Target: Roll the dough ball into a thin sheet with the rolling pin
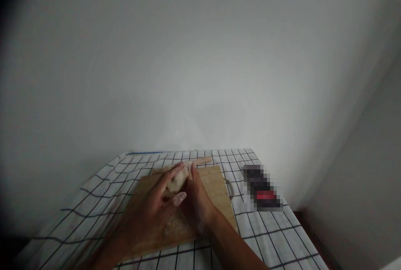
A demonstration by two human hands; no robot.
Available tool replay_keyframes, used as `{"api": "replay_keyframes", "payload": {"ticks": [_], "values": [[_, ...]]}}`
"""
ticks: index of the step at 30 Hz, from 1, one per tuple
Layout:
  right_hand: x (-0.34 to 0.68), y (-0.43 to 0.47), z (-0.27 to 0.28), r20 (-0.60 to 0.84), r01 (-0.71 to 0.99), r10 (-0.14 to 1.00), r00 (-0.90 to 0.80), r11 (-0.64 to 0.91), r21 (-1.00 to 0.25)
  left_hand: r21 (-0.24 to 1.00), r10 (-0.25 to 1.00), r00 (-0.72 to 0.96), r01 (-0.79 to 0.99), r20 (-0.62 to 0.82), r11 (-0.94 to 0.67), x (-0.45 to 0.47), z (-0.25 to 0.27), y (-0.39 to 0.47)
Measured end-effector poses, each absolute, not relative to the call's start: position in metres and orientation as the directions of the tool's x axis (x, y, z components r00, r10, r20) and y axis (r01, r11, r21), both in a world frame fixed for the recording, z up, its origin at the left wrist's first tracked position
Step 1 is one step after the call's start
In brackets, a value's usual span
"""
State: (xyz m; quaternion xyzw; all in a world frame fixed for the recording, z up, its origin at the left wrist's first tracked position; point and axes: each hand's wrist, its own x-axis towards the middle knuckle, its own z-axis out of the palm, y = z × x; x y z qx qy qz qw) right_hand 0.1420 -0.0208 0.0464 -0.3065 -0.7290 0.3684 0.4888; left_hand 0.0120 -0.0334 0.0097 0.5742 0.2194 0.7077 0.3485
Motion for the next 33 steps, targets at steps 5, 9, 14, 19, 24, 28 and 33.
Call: {"api": "replay_keyframes", "payload": {"ticks": [5, 9, 14, 19, 24, 28, 33], "values": [[0.135, -0.031, 0.036, 0.172, -0.088, 0.731, -0.660, 0.152, -0.984, 0.735, 0.744, -0.177, -0.121, 0.645, -0.667, -0.003, 0.007, -0.014], [0.138, -0.021, 0.027, 0.292, 0.030, 0.817, -0.498, 0.352, -0.936, 0.724, 0.792, -0.153, -0.333, 0.590, -0.604, -0.011, 0.008, -0.009], [0.148, -0.012, 0.037, 0.538, 0.264, 0.757, -0.371, 0.642, -0.720, 0.769, 0.914, 0.013, -0.546, 0.406, -0.334, -0.011, 0.011, -0.011], [0.151, -0.011, 0.043, 0.581, 0.327, 0.727, -0.366, 0.685, -0.651, 0.706, 0.968, 0.102, -0.702, 0.231, -0.095, -0.001, 0.005, -0.010], [0.148, -0.013, 0.036, 0.645, 0.330, 0.662, -0.381, 0.749, -0.574, 0.586, 0.969, 0.134, -0.810, 0.209, -0.014, 0.005, -0.001, -0.004], [0.149, -0.012, 0.033, 0.720, 0.329, 0.548, -0.426, 0.835, -0.440, 0.542, 0.920, 0.197, -0.840, 0.340, -0.020, 0.007, -0.003, 0.002], [0.153, -0.007, 0.028, 0.697, 0.381, 0.559, -0.449, 0.825, -0.417, 0.596, 0.943, 0.038, -0.784, 0.330, -0.177, 0.006, -0.013, 0.008]]}}
